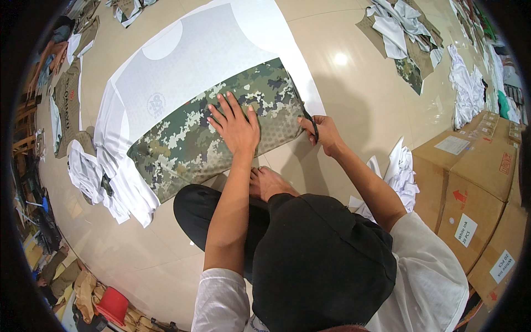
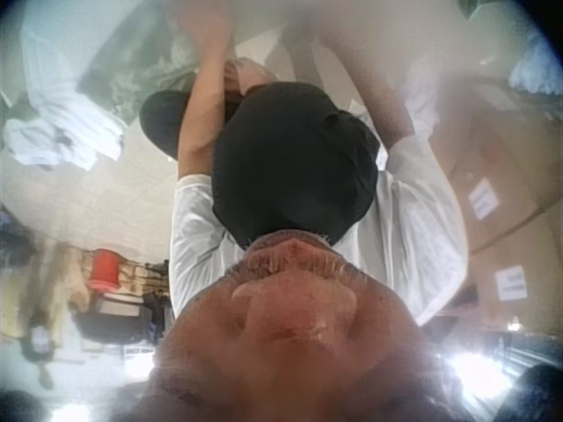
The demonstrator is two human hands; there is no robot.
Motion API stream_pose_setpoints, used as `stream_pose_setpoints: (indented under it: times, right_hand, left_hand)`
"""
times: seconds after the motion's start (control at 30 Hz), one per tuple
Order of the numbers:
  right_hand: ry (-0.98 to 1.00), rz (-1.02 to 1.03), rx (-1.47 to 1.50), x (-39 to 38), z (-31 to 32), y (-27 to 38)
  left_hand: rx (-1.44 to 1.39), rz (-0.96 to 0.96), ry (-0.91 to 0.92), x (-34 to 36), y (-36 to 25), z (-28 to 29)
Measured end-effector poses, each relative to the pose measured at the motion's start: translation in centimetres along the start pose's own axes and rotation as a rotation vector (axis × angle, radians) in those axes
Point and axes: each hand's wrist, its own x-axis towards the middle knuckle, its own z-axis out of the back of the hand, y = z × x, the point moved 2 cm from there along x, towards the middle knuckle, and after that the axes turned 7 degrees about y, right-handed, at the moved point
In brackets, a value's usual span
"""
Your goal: The person sits on the floor and uses scissors to cut a piece of camouflage-patterned fabric. They align the fabric, cut along the edges, and separate the pieces, placing the cut sections aside.
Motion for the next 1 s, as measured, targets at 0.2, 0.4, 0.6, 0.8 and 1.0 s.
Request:
stream_pose_setpoints:
  times: [0.2, 0.4, 0.6, 0.8, 1.0]
  right_hand:
    - [-0.002, 0.007, -0.002, 0.2, 0.1, -0.5]
    - [-0.004, 0.002, -0.011, 0.2, 0.1, -0.3]
    - [0.014, 0.024, 0.006, 1.0, -0.2, 0.8]
    - [0.032, 0.038, 0.012, 1.4, -0.5, 1.7]
    - [0.024, 0.021, 0.019, 1.6, -0.5, 1.5]
  left_hand:
    - [-0.005, -0.004, -0.01, 0.0, 0.0, -0.1]
    - [-0.01, -0.01, -0.017, 0.0, 0.0, 0.1]
    - [-0.027, -0.017, -0.021, -0.1, 0.0, 0.1]
    - [-0.021, -0.024, -0.035, -0.1, 0.1, 0.0]
    - [-0.013, -0.015, -0.01, 0.0, 0.0, 0.1]
